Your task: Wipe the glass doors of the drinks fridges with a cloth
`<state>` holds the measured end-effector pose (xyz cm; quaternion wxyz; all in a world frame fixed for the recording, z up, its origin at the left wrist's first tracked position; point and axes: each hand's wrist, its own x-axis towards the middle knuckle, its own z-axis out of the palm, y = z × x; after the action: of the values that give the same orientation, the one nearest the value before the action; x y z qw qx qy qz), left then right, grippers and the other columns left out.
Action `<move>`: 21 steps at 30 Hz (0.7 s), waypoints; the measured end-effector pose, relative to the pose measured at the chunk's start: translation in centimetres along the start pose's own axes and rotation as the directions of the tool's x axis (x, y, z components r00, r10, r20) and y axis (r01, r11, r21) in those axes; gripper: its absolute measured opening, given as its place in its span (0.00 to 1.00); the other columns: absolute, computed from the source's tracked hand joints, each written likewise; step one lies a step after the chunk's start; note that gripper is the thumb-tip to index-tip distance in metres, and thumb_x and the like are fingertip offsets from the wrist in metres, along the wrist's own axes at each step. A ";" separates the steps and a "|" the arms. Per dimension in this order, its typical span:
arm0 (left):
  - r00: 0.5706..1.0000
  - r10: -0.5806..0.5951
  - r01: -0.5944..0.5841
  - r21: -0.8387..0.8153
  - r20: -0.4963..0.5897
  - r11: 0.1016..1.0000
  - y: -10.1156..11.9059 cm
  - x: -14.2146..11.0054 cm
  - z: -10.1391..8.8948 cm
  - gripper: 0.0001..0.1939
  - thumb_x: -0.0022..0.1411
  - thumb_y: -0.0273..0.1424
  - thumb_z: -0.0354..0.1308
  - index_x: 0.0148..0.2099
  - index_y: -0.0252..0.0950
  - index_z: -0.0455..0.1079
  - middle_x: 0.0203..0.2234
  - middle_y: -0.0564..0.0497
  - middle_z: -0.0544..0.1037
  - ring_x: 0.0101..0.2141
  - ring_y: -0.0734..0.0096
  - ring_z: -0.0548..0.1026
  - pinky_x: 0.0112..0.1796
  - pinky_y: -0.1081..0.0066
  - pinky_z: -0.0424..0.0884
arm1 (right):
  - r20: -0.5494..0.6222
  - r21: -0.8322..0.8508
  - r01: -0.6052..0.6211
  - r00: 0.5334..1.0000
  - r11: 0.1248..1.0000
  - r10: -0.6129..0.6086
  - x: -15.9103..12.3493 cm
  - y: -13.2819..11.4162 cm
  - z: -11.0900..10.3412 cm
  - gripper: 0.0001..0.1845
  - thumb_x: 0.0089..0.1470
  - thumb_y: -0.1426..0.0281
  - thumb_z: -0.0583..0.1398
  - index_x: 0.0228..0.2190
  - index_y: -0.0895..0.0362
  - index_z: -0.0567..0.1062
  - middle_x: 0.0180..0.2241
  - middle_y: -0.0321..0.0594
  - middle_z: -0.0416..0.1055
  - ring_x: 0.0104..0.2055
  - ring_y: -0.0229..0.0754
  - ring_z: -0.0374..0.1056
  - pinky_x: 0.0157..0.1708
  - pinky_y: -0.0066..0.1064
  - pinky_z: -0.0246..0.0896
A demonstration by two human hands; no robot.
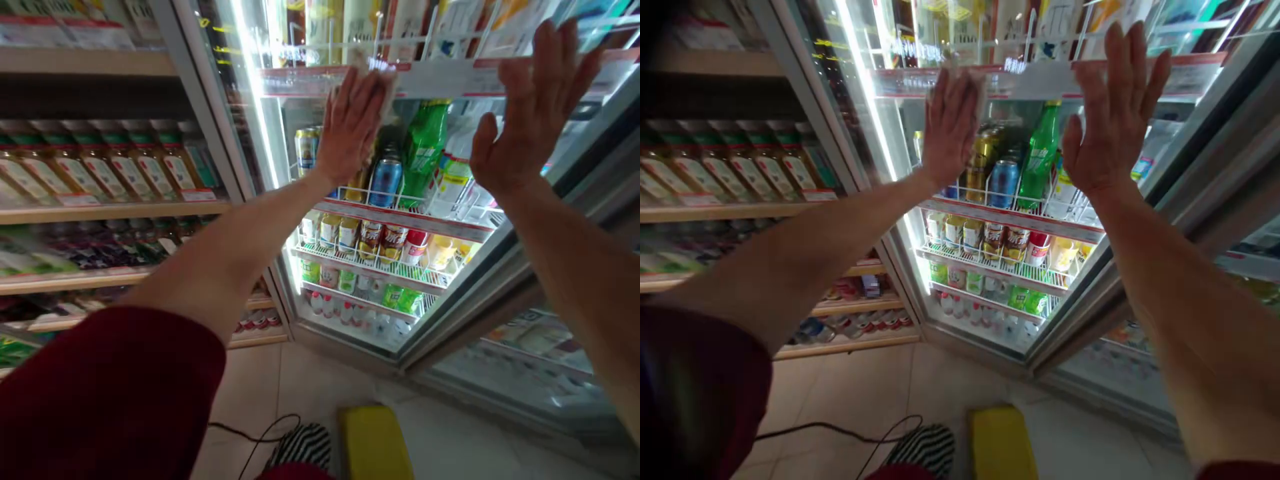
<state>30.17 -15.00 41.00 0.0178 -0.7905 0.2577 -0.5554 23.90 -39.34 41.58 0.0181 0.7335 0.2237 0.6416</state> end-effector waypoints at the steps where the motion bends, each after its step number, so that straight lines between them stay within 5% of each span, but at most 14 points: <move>1: 1.000 0.008 -0.008 -0.012 0.022 1.000 0.6 -0.2 0.0 0.26 0.68 0.35 0.27 0.64 0.32 0.45 0.62 0.49 0.50 0.59 0.68 0.26 0.60 0.61 0.34 | 0.030 0.005 0.020 0.999 1.000 -0.020 0.1 -1.0 0.7 0.30 0.60 0.62 0.36 0.55 0.64 0.60 0.63 0.43 0.45 0.65 0.49 0.38 0.60 0.49 0.30; 4: 0.989 0.079 -0.072 -0.057 0.124 0.996 0.9 -0.5 -0.5 0.26 0.67 0.34 0.28 0.64 0.31 0.41 0.64 0.49 0.44 0.61 0.67 0.28 0.59 0.57 0.37 | 0.170 0.066 0.023 0.985 0.998 -0.034 0.7 -5.2 3.6 0.26 0.60 0.68 0.39 0.55 0.61 0.60 0.62 0.44 0.48 0.66 0.41 0.37 0.61 0.47 0.34; 7: 0.970 0.149 -0.125 -0.132 0.193 0.983 -1.8 -1.1 -1.0 0.29 0.65 0.37 0.32 0.64 0.29 0.37 0.64 0.45 0.34 0.62 0.59 0.31 0.57 0.49 0.44 | 0.276 0.069 -0.108 0.957 0.992 0.085 2.3 -10.1 6.6 0.27 0.60 0.67 0.44 0.59 0.58 0.52 0.63 0.43 0.46 0.66 0.45 0.35 0.62 0.51 0.31; 13: 0.983 0.026 -0.082 -0.314 -0.180 0.946 -11.0 -4.2 2.2 0.48 0.52 0.50 0.56 0.65 0.34 0.37 0.64 0.38 0.40 0.63 0.54 0.39 0.60 0.51 0.43 | 0.245 -0.068 -0.134 0.958 0.989 0.147 5.7 -16.5 10.6 0.27 0.57 0.61 0.50 0.58 0.44 0.55 0.62 0.37 0.48 0.66 0.53 0.34 0.60 0.61 0.23; 17: 0.966 0.011 -0.091 -0.302 -0.257 0.949 -13.0 -5.3 4.0 0.44 0.53 0.51 0.54 0.65 0.39 0.41 0.63 0.41 0.45 0.63 0.54 0.41 0.59 0.51 0.45 | 0.190 -0.196 -0.086 0.974 0.977 0.123 3.4 -12.1 7.9 0.21 0.56 0.64 0.50 0.52 0.44 0.63 0.60 0.33 0.53 0.65 0.51 0.40 0.60 0.59 0.30; 19: 0.966 0.018 -0.095 -0.288 -0.258 0.953 -12.8 -5.4 4.0 0.40 0.55 0.49 0.53 0.65 0.41 0.43 0.63 0.43 0.46 0.63 0.55 0.41 0.59 0.51 0.45 | 0.029 -0.277 -0.180 0.980 0.944 0.196 1.7 -7.0 4.7 0.19 0.56 0.64 0.50 0.49 0.47 0.67 0.60 0.36 0.53 0.64 0.53 0.42 0.59 0.60 0.37; 21: 0.965 0.018 -0.094 -0.283 -0.261 0.955 -12.4 -5.3 3.8 0.39 0.56 0.48 0.52 0.65 0.41 0.44 0.63 0.44 0.46 0.63 0.54 0.41 0.59 0.51 0.45 | -0.191 -0.322 -0.360 0.931 0.876 0.312 0.8 -2.2 1.9 0.22 0.54 0.66 0.49 0.51 0.53 0.65 0.61 0.43 0.50 0.64 0.56 0.42 0.56 0.60 0.42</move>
<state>37.05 -2.94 38.82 -0.1167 -0.6986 0.3596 -0.6074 25.12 -36.63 41.28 0.0220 0.7014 -0.0247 0.7120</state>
